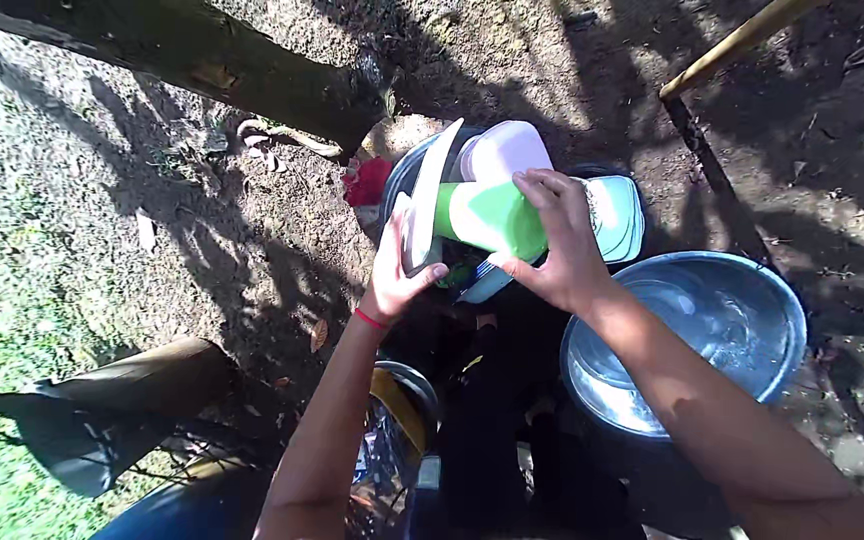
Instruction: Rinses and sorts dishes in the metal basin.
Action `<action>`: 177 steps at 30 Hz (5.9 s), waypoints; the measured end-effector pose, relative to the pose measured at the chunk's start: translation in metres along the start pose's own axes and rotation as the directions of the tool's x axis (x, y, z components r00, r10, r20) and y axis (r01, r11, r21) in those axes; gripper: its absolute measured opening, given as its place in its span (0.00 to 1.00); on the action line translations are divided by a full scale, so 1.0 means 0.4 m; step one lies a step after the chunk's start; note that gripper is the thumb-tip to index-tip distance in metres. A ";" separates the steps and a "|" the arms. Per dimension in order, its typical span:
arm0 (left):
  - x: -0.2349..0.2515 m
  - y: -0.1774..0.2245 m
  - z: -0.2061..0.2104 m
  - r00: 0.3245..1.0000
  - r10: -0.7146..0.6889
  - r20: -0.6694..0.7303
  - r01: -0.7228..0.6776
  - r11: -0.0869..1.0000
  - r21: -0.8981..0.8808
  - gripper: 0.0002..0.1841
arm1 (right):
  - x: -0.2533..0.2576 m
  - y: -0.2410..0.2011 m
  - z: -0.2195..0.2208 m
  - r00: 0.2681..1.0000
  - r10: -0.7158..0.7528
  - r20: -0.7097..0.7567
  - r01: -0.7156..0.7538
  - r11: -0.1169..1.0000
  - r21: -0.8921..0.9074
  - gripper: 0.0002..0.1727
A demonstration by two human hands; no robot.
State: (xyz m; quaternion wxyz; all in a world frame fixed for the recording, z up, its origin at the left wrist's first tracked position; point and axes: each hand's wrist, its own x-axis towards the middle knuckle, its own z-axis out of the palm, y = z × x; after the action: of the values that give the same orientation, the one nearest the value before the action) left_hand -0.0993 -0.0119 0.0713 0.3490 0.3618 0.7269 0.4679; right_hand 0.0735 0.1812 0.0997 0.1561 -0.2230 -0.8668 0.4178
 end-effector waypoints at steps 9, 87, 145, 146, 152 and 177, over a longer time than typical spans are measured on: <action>-0.018 0.005 0.014 0.997 0.017 -0.077 -0.013 0.998 0.056 0.61 | -0.078 0.030 -0.046 0.990 0.116 0.076 -0.119 0.992 0.041 0.60; -0.204 -0.842 1.710 -0.272 0.135 0.953 -0.853 0.424 -0.303 0.28 | -1.654 1.404 0.060 0.402 0.878 -0.259 -0.762 0.478 0.437 0.33; -0.354 -0.810 1.808 0.861 -0.509 0.000 0.495 0.838 0.229 0.27 | -1.643 1.501 0.021 0.377 0.912 -0.164 -0.869 0.409 0.279 0.22; -0.337 -0.809 1.800 0.867 -0.498 0.013 0.487 0.852 0.194 0.28 | -1.649 1.489 0.034 0.365 0.918 -0.154 -0.865 0.395 0.309 0.21; -0.294 -0.798 1.833 0.890 -0.448 0.087 0.448 0.894 0.024 0.20 | -1.675 1.426 -0.001 0.275 0.892 -0.359 -0.897 0.372 0.238 0.21; -0.299 -0.796 1.646 0.836 -0.477 0.273 0.282 0.798 0.533 0.25 | -1.870 1.033 -0.304 0.188 0.911 -0.367 -0.850 0.338 0.404 0.30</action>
State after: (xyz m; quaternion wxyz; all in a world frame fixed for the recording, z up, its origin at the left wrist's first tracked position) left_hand 0.4533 0.0720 -0.4151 0.4771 0.3653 0.7913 0.1128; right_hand 0.8721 0.1020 -0.2183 0.1352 -0.7761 -0.4720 0.3956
